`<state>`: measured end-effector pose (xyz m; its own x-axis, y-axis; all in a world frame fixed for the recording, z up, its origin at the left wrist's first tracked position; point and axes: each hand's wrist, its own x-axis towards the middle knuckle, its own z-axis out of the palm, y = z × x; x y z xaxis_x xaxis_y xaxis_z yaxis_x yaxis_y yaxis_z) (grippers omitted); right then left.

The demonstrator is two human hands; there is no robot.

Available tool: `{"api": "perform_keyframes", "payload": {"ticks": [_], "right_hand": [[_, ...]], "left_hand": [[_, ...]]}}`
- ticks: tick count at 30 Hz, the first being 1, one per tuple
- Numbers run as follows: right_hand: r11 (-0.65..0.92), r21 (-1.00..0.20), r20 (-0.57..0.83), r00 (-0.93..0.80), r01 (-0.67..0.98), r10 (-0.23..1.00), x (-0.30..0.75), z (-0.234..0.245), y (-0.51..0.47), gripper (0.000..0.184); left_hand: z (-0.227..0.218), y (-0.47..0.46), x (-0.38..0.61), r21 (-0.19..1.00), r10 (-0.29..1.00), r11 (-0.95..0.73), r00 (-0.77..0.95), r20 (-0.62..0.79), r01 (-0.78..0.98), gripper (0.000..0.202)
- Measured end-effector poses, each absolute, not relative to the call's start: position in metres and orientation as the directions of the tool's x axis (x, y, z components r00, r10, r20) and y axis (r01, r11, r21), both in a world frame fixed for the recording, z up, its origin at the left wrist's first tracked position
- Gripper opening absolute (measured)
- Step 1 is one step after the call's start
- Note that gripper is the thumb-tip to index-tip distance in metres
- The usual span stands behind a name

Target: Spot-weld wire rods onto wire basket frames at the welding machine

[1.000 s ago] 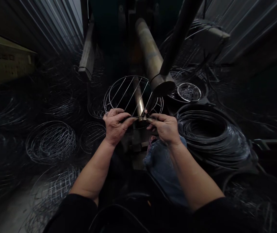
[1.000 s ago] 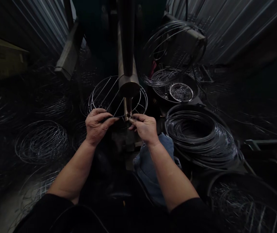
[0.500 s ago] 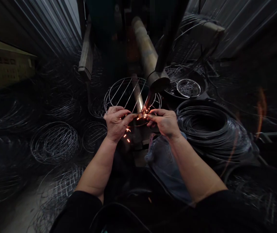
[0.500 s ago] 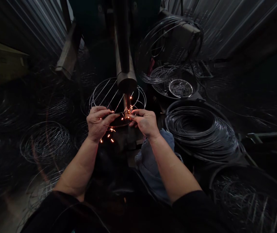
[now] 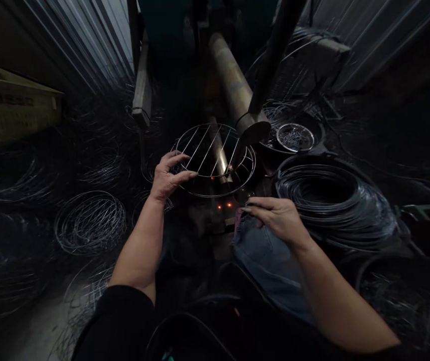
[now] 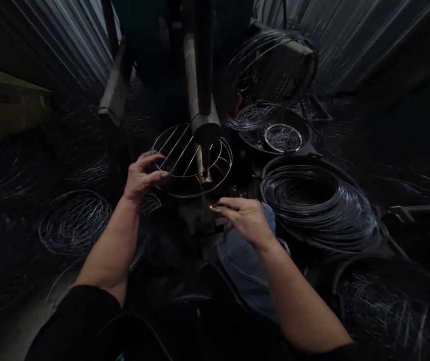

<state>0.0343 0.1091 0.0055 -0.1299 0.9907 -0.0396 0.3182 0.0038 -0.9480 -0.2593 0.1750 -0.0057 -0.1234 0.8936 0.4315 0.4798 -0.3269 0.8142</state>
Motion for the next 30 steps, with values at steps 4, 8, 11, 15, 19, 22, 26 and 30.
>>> {"api": "perform_keyframes", "payload": {"ticks": [4,8,11,15,19,22,26,30], "right_hand": [[0.178,-0.779,0.071,-0.198,0.601,0.978,0.07,-0.015,0.103,0.014],[0.014,-0.8,-0.033,-0.067,0.6,0.997,0.095,-0.025,0.099,0.021],[-0.02,-0.914,-0.09,-0.154,0.406,0.984,0.081,-0.007,0.099,0.024],[-0.043,-0.977,-0.095,-0.249,0.209,0.964,0.037,0.023,0.109,0.023],[0.061,-0.958,0.032,-0.104,0.282,0.994,0.008,0.023,0.121,0.017],[0.184,-0.903,0.155,-0.105,0.388,0.982,0.003,0.018,0.127,0.014],[0.215,-0.859,0.175,-0.129,0.464,0.976,0.004,0.022,0.128,0.011],[0.18,-0.903,0.149,-0.11,0.391,0.983,0.004,0.029,0.125,0.014]], "left_hand": [[-0.006,0.167,-0.258,0.892,0.926,-0.266,-0.161,0.343,0.366,0.041],[-0.003,0.152,-0.247,0.894,0.899,-0.288,-0.226,0.376,0.342,0.041],[-0.003,0.142,-0.24,0.892,0.872,-0.273,-0.299,0.388,0.36,0.04],[-0.004,0.126,-0.227,0.877,0.82,-0.26,-0.387,0.421,0.404,0.036],[-0.004,0.109,-0.212,0.889,0.792,-0.249,-0.448,0.416,0.384,0.034],[-0.005,0.103,-0.202,0.891,0.791,-0.235,-0.456,0.408,0.389,0.035],[-0.009,0.102,-0.192,0.889,0.793,-0.218,-0.458,0.403,0.404,0.035],[-0.01,0.104,-0.189,0.886,0.78,-0.228,-0.469,0.415,0.403,0.034]]}}
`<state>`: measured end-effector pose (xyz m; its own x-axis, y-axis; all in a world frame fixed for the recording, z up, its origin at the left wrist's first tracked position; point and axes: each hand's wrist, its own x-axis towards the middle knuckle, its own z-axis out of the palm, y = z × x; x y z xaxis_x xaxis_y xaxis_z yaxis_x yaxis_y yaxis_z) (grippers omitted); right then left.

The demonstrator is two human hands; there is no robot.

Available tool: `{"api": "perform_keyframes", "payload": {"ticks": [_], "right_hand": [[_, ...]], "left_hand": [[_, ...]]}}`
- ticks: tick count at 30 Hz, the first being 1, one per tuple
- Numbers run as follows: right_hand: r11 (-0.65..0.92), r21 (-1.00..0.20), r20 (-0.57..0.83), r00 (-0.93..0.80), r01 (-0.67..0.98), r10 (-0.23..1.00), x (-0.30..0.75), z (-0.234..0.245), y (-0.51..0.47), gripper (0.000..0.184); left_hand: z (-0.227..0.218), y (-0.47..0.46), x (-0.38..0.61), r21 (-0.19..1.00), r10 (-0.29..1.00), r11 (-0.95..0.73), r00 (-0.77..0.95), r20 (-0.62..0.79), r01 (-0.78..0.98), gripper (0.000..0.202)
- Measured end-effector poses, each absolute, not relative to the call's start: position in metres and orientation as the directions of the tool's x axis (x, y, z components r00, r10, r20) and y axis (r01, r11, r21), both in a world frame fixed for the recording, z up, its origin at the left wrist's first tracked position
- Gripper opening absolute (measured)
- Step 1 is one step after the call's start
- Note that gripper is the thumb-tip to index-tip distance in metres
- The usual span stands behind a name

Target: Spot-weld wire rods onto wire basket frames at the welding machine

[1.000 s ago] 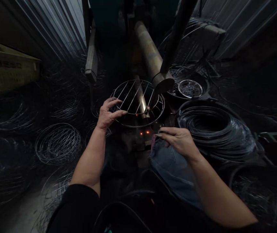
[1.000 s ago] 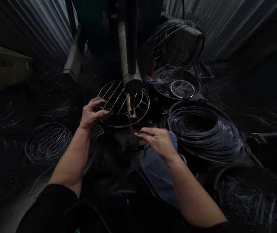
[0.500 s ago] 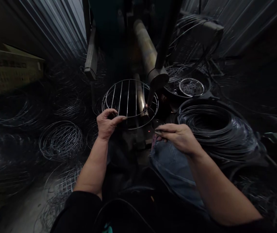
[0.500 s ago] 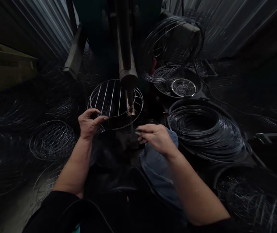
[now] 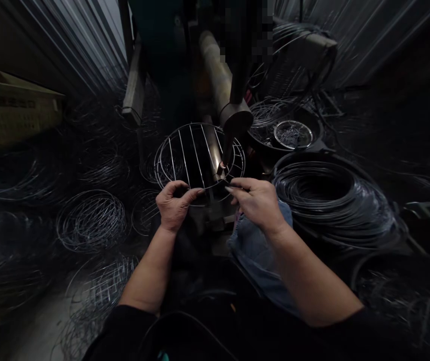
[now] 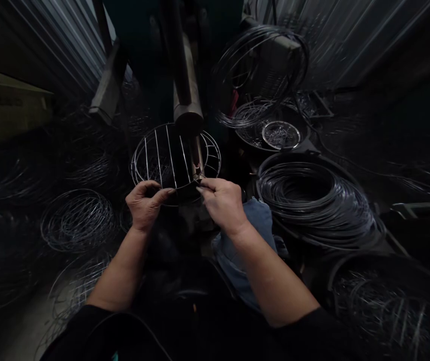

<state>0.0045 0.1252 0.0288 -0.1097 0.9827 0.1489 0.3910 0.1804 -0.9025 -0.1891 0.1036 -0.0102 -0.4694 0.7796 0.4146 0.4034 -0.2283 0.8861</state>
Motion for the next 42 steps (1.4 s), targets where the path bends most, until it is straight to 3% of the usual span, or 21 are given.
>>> {"api": "perform_keyframes", "payload": {"ticks": [3,11,23,27,34,42], "right_hand": [[0.161,-0.94,0.131,-0.116,0.301,0.985,0.004,0.025,0.125,0.017],[0.184,-0.889,0.158,-0.095,0.419,0.983,-0.002,0.013,0.135,0.011],[0.096,-0.994,0.098,0.037,0.06,0.994,-0.006,-0.009,0.133,0.016],[0.074,-0.996,0.076,0.062,0.041,0.995,-0.008,-0.006,0.137,0.018],[0.083,-0.982,0.094,0.06,0.169,0.994,-0.013,0.002,0.142,0.017],[0.076,-0.997,0.071,0.132,-0.03,0.989,-0.013,-0.009,0.135,0.017]], "left_hand": [[-0.009,0.104,-0.19,0.882,0.77,-0.237,-0.475,0.426,0.407,0.034],[-0.007,0.105,-0.187,0.854,0.778,-0.277,-0.419,0.469,0.441,0.033],[-0.007,0.116,-0.194,0.854,0.763,-0.332,-0.417,0.493,0.401,0.033],[-0.006,0.121,-0.194,0.86,0.772,-0.315,-0.418,0.479,0.402,0.033],[-0.003,0.125,-0.189,0.869,0.779,-0.303,-0.424,0.462,0.391,0.034],[-0.004,0.123,-0.191,0.87,0.769,-0.307,-0.438,0.465,0.385,0.037]]}}
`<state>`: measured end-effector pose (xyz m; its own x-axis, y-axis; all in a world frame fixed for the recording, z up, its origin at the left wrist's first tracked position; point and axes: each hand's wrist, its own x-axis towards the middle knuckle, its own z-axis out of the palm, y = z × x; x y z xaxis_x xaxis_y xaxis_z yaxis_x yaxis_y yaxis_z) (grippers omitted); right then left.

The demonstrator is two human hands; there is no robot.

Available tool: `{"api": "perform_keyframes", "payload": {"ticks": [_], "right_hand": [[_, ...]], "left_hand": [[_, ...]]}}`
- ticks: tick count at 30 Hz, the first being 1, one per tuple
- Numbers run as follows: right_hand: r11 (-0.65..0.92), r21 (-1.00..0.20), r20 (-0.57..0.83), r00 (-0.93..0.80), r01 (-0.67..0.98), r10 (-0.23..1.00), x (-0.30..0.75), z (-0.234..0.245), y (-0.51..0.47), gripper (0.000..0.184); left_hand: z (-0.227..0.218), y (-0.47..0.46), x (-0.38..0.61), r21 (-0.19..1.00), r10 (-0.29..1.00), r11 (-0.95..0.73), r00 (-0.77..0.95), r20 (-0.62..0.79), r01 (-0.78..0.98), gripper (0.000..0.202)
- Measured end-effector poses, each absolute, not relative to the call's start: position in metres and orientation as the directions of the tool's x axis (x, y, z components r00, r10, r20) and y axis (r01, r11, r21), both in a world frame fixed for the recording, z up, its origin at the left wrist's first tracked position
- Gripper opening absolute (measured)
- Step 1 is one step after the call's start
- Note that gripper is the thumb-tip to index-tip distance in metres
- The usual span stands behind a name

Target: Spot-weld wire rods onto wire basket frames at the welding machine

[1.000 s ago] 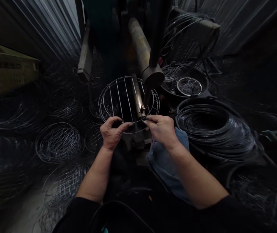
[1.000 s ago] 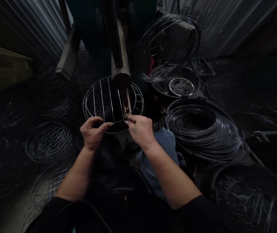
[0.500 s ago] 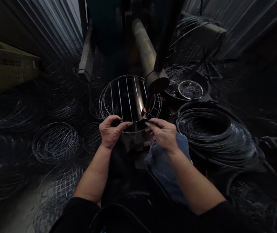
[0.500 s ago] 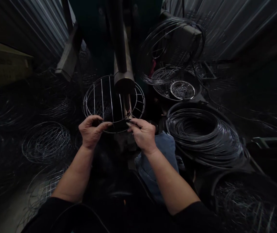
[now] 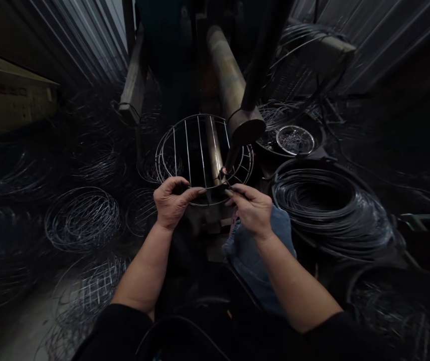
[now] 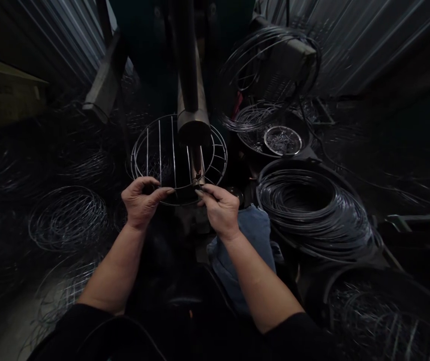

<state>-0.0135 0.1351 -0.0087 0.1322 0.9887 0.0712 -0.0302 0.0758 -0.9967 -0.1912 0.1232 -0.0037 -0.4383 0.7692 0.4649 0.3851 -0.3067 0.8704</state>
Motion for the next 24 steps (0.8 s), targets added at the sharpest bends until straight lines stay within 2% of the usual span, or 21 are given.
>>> {"api": "perform_keyframes", "payload": {"ticks": [10,18,24], "right_hand": [[0.157,-0.988,0.154,0.176,-0.004,0.972,-0.016,-0.019,0.143,0.018],[0.066,-0.998,0.062,0.164,-0.02,0.985,-0.015,-0.012,0.148,0.021],[0.133,-0.99,0.124,0.154,-0.046,0.98,-0.015,-0.015,0.152,0.014]], "left_hand": [[-0.001,0.128,-0.192,0.886,0.787,-0.288,-0.437,0.436,0.364,0.037],[-0.001,0.136,-0.191,0.892,0.797,-0.279,-0.432,0.422,0.356,0.035],[-0.003,0.138,-0.19,0.907,0.807,-0.249,-0.446,0.388,0.339,0.036]]}}
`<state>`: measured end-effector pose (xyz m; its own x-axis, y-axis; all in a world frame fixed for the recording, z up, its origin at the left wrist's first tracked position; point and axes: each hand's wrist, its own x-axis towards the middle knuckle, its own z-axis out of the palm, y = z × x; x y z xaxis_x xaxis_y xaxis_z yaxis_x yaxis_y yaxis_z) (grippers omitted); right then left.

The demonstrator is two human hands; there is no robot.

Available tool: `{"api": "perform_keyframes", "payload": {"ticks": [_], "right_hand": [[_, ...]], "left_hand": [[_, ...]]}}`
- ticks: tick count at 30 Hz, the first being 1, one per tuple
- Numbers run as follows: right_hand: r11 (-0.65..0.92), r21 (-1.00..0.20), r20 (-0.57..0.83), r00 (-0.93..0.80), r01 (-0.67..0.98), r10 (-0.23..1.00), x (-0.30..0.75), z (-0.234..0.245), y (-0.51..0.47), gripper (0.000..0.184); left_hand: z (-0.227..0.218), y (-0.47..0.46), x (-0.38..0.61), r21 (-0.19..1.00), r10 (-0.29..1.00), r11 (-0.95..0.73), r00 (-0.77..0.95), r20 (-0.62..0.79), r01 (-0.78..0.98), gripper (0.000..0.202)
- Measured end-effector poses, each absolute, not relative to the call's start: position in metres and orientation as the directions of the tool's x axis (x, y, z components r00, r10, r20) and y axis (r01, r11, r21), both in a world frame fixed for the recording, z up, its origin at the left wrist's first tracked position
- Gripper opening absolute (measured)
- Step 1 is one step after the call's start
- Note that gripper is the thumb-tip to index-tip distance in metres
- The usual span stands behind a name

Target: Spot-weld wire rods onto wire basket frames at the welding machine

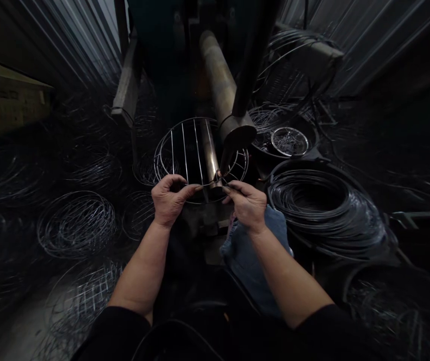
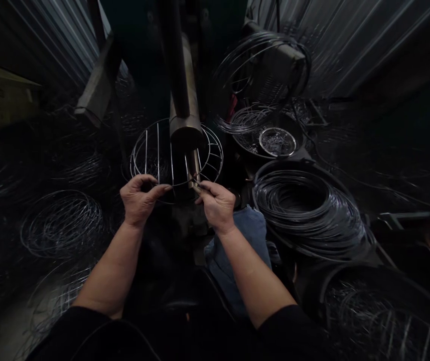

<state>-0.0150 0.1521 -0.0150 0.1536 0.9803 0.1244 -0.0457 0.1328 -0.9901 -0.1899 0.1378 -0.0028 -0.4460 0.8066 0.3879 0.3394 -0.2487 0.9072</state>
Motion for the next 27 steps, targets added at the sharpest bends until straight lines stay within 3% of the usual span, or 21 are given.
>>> {"api": "perform_keyframes", "payload": {"ticks": [20,27], "right_hand": [[0.136,-0.989,0.126,0.146,-0.062,0.981,-0.0192,-0.0127,0.1557,0.014],[0.061,-0.987,0.047,0.098,-0.151,0.994,-0.0187,-0.0145,0.1593,0.018]], "left_hand": [[-0.0026,0.1415,-0.1919,0.891,0.805,-0.215,-0.445,0.393,0.399,0.035],[-0.0032,0.1449,-0.1917,0.893,0.789,-0.236,-0.461,0.406,0.384,0.035]]}}
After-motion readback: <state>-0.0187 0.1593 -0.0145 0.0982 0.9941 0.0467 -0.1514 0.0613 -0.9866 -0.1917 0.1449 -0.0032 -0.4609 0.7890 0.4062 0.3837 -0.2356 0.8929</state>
